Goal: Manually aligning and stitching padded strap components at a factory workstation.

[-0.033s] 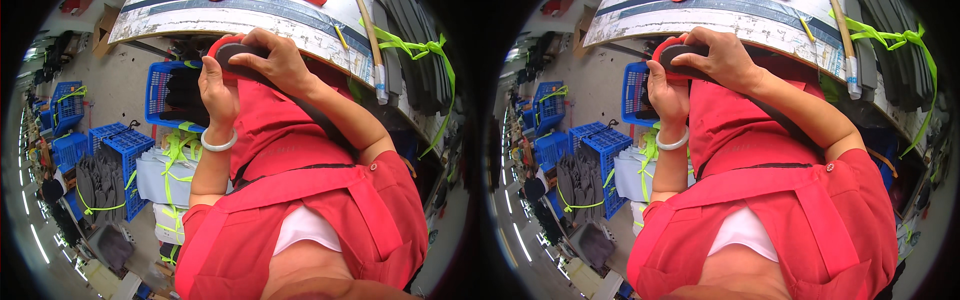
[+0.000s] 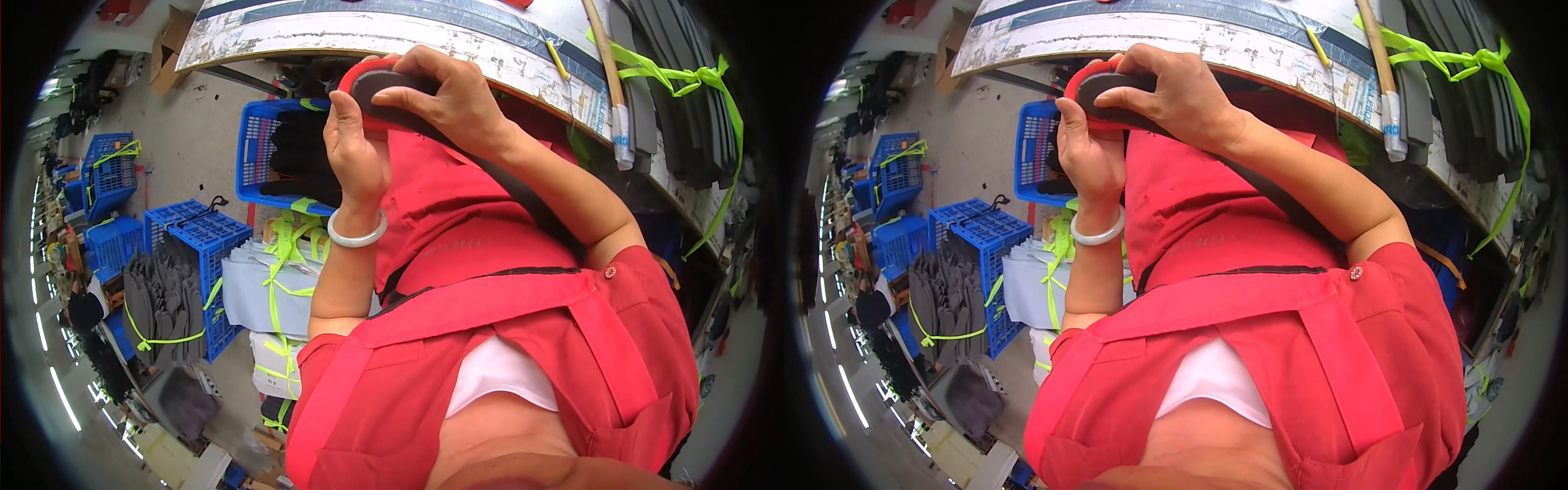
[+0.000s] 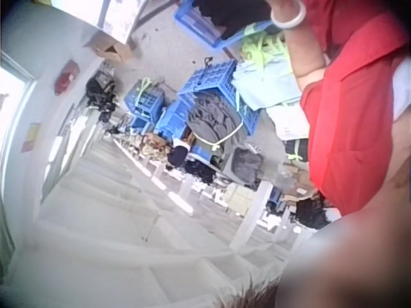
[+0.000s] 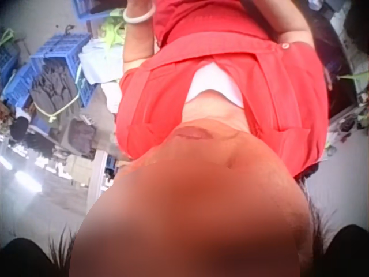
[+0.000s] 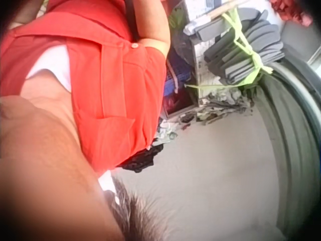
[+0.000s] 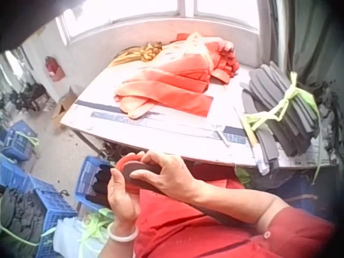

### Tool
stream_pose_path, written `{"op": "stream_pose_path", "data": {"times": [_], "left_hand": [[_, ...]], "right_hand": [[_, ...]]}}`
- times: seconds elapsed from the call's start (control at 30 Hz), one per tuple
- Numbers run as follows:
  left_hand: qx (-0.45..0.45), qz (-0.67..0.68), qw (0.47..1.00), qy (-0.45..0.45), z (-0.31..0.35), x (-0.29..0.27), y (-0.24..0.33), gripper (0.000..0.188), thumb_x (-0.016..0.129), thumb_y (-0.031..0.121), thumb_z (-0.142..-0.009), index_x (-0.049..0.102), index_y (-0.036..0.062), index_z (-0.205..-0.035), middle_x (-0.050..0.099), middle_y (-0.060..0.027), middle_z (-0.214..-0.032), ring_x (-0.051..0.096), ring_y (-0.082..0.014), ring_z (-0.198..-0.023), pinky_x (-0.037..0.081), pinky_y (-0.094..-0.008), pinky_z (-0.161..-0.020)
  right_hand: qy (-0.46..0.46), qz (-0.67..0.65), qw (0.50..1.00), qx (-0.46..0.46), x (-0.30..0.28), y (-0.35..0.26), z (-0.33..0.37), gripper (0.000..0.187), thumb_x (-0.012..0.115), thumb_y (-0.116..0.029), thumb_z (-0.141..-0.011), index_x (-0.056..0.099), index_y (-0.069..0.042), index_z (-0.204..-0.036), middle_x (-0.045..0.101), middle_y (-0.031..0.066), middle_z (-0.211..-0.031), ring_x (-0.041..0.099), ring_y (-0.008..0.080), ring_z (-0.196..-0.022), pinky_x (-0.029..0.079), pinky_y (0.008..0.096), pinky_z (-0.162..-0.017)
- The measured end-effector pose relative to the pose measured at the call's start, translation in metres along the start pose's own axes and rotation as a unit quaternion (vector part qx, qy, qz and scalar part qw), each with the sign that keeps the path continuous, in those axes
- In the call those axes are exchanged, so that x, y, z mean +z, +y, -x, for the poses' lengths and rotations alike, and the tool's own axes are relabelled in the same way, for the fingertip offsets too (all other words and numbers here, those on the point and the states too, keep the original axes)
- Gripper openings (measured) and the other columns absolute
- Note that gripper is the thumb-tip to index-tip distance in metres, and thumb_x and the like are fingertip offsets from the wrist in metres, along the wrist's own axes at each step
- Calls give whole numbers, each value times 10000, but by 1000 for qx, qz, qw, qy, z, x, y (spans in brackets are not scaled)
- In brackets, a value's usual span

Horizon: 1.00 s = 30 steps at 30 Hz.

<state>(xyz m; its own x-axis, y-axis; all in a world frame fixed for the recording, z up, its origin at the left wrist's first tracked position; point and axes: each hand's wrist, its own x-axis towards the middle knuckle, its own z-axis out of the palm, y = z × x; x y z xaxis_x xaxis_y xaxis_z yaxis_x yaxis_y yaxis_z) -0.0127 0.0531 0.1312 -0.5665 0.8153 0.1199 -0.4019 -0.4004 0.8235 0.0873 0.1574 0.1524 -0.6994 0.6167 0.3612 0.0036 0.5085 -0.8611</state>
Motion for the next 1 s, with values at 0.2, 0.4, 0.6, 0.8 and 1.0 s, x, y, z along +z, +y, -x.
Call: {"op": "stream_pose_path", "data": {"times": [0.2,0.4,0.6,0.8,1.0], "left_hand": [[-18,8,999,-32,-1,-1,-3,566,268,435,-1031,429,-24,-1320,519,-145,-1281,506,-251,-1192,388,-385,-1038],[-69,4,997,-24,4,-14,-23,561,281,416,-1034,431,-41,-1323,509,-147,-1303,482,-240,-1219,331,-372,-1076],[-232,-74,968,-59,-21,-64,3,342,562,209,-962,586,-52,-1182,674,-101,-1029,658,-182,-897,542,-300,-797],[-420,-35,892,-163,-20,-82,5,261,621,83,-903,623,-50,-1128,678,-101,-1004,655,-140,-881,526,-260,-831],[-338,-139,924,-115,5,-77,0,253,630,53,-877,597,-18,-1118,656,-113,-1031,667,-165,-857,571,-280,-775]], "right_hand": [[17,60,998,9,3,11,1,382,761,-340,-785,667,-3,-940,679,135,-779,663,196,-686,521,297,-636],[-60,-83,985,136,6,23,15,397,736,-295,-831,660,19,-1062,677,53,-892,598,84,-834,493,245,-763],[-108,-47,982,147,0,28,19,408,748,-335,-824,663,29,-987,644,33,-819,570,73,-778,483,247,-720],[-172,-37,973,151,10,27,31,448,770,-395,-776,653,29,-858,577,99,-661,533,125,-625,448,304,-590],[-179,-67,971,141,24,37,42,450,775,-387,-766,578,17,-766,474,129,-612,481,189,-565,415,334,-550]]}}
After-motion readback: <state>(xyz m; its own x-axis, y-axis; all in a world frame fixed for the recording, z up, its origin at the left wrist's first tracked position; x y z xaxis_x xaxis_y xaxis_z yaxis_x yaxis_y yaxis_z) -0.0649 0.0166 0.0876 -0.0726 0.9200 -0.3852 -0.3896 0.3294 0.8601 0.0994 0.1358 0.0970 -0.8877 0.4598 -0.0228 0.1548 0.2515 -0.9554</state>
